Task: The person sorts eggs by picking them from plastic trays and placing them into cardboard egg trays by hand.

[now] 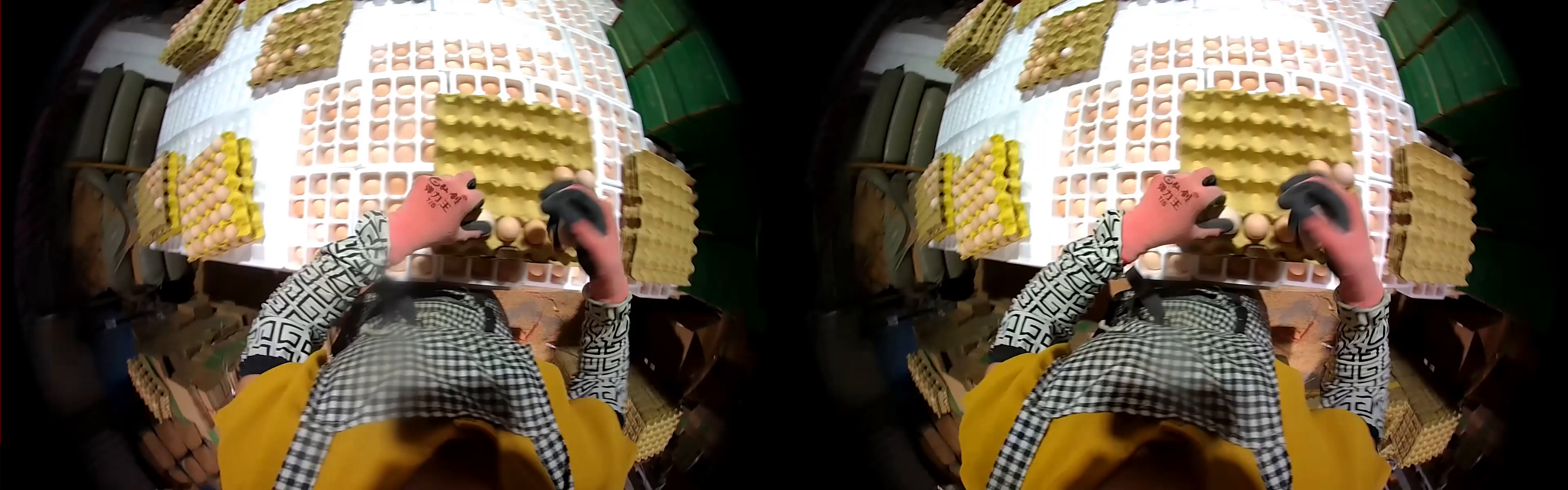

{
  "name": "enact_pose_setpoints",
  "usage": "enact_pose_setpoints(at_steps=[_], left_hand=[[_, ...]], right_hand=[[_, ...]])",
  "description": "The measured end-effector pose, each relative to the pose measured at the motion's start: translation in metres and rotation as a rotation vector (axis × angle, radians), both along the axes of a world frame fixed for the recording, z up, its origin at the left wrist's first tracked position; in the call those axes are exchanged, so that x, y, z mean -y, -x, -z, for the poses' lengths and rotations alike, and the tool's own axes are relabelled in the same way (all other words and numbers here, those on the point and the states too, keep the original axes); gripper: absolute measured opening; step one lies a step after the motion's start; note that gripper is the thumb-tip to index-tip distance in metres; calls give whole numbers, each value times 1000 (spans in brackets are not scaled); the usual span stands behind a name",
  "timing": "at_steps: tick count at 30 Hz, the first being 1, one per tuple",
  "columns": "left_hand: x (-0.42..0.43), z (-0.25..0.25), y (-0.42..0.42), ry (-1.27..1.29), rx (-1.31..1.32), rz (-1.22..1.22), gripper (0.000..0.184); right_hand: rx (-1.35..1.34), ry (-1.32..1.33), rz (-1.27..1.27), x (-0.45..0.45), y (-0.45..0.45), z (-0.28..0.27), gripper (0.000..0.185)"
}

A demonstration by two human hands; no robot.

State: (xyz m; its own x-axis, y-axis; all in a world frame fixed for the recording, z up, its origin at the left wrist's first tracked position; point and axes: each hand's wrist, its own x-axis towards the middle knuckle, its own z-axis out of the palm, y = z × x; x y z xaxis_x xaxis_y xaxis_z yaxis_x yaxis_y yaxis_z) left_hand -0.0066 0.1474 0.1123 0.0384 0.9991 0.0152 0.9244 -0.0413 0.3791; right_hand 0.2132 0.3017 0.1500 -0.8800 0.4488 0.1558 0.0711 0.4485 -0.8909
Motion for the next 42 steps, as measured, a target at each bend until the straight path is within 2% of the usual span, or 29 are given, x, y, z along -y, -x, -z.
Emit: enact_pose_setpoints(at_steps=[1, 2, 3, 4, 5, 6, 7, 9, 11, 12, 13, 15, 16, 17, 19, 21, 23, 24, 27, 28, 29, 31, 32, 34, 36, 37, 39, 40, 42], left_hand=[[3, 6, 2, -2, -4, -18, 36], [4, 14, -2, -75, -76, 28, 31], [2, 24, -9, -151, -141, 65, 26], [-3, 33, -16, -56, -176, 45, 14], [-3, 43, -18, -25, 57, -25, 9], [-4, 38, -20, -105, -215, 97, 11], [-1, 36, -21, -118, -270, 109, 10], [7, 23, -12, -97, -158, 190, 14], [29, 11, 5, -220, 59, -43, 26], [56, 8, 22, -353, 339, -215, 46], [85, 4, 47, -166, 604, -367, 61], [156, 29, 95, -179, 716, -752, 63], [194, 51, 121, -198, 540, -852, 61], [223, 60, 140, -62, 387, -967, 60], [275, 110, 168, 143, 154, -1044, 61], [291, 129, 176, 233, 55, -948, 62], [286, 121, 179, 288, 100, -889, 57], [294, 122, 177, 162, 188, -903, 56], [322, 123, 185, -223, 273, -929, 50], [335, 138, 187, -319, 116, -866, 47], [344, 141, 187, -292, 61, -796, 42], [358, 163, 196, -240, -8, -605, 40], [366, 170, 197, -157, 17, -599, 39], [392, 188, 196, -244, 65, -611, 39], [411, 196, 189, -297, 75, -649, 43], [415, 198, 186, -287, 82, -673, 44], [413, 191, 182, -271, 98, -716, 48], [411, 198, 185, -213, 58, -719, 53], [414, 192, 186, -82, 14, -733, 53]], right_hand=[[107, 53, 3, 23, 8, 6, 42], [407, -426, -29, 41, 23, -6, 50], [592, -644, -83, 49, 27, 3, 46], [652, -767, -103, 49, 26, 22, 38], [699, -892, -129, 46, 25, 36, 31], [691, -951, -110, 50, 30, 37, 19], [715, -931, -116, 50, 27, 45, 30], [592, -805, -133, 44, 26, 35, 48], [430, -604, 11, 34, 12, 37, 63], [500, -395, 115, 46, 21, 9, 58], [395, -6, 265, 61, 20, 8, 56], [164, 308, 199, 104, 39, 11, 57], [238, 285, 106, 126, 54, 19, 58], [312, 260, 16, 147, 73, 31, 60], [397, -222, -153, 183, 117, 59, 58], [392, -395, -127, 217, 155, 113, 51], [709, -687, -190, 227, 183, 157, 48], [839, -630, -212, 225, 198, 162, 47], [601, -317, -5, 229, 224, 139, 47], [509, -52, 34, 228, 237, 138, 51], [468, 419, 27, 224, 252, 146, 53], [283, 964, -55, 237, 298, 120, 54], [240, 800, -116, 251, 320, 122, 55], [140, 401, -183, 287, 351, 148, 60], [212, 75, -350, 314, 376, 142, 66], [211, -21, -385, 326, 383, 152, 66], [247, -465, -568, 338, 384, 186, 62], [257, -481, -592, 341, 381, 202, 62], [200, -313, -525, 339, 373, 172, 64]])
